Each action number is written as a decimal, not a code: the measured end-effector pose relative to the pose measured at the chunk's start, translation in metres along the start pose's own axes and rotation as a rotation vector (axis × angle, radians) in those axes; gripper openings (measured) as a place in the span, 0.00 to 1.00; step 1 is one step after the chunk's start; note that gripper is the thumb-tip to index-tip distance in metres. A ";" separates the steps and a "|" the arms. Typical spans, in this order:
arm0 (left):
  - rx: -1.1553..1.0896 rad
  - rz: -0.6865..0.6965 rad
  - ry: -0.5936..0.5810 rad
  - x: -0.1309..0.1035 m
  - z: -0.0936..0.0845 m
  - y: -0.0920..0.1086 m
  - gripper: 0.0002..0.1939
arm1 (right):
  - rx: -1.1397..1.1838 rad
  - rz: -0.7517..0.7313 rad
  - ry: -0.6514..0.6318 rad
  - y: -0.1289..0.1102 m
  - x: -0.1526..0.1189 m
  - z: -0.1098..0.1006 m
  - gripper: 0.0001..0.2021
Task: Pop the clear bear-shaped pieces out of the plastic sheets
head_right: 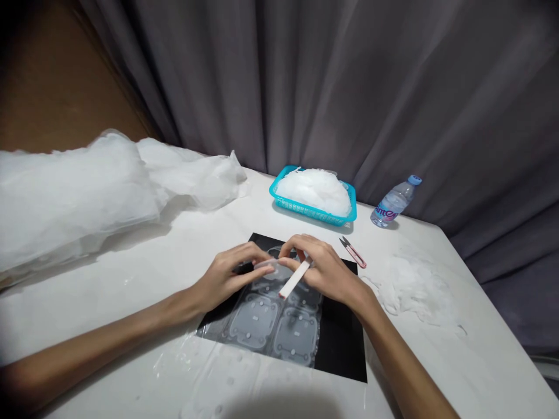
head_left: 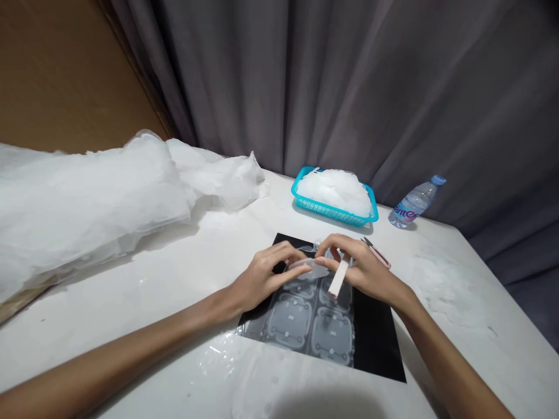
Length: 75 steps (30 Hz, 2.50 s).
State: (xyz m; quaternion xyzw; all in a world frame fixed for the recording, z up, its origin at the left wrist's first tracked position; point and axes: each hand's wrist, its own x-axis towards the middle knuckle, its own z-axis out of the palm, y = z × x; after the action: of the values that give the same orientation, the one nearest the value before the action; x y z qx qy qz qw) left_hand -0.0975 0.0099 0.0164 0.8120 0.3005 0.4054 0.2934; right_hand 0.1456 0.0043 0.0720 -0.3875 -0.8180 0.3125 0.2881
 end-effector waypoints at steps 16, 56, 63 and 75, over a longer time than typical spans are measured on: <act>0.161 0.332 0.174 0.001 -0.006 0.013 0.11 | 0.035 -0.019 -0.016 -0.010 -0.004 -0.014 0.07; 0.079 0.232 0.186 0.001 -0.001 0.004 0.07 | 0.004 -0.043 0.069 -0.007 0.000 0.006 0.04; 0.079 -0.043 -0.032 -0.002 0.002 0.005 0.12 | -0.017 -0.023 0.176 0.011 -0.001 -0.001 0.04; 0.445 0.051 -0.489 -0.009 0.007 -0.006 0.32 | -0.107 0.160 0.988 0.099 0.105 -0.069 0.10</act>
State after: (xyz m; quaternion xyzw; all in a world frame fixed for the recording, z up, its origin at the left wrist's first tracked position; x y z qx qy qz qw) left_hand -0.0974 0.0056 0.0046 0.9367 0.2819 0.1300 0.1618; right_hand 0.1836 0.1598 0.0669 -0.5649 -0.5666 0.0705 0.5957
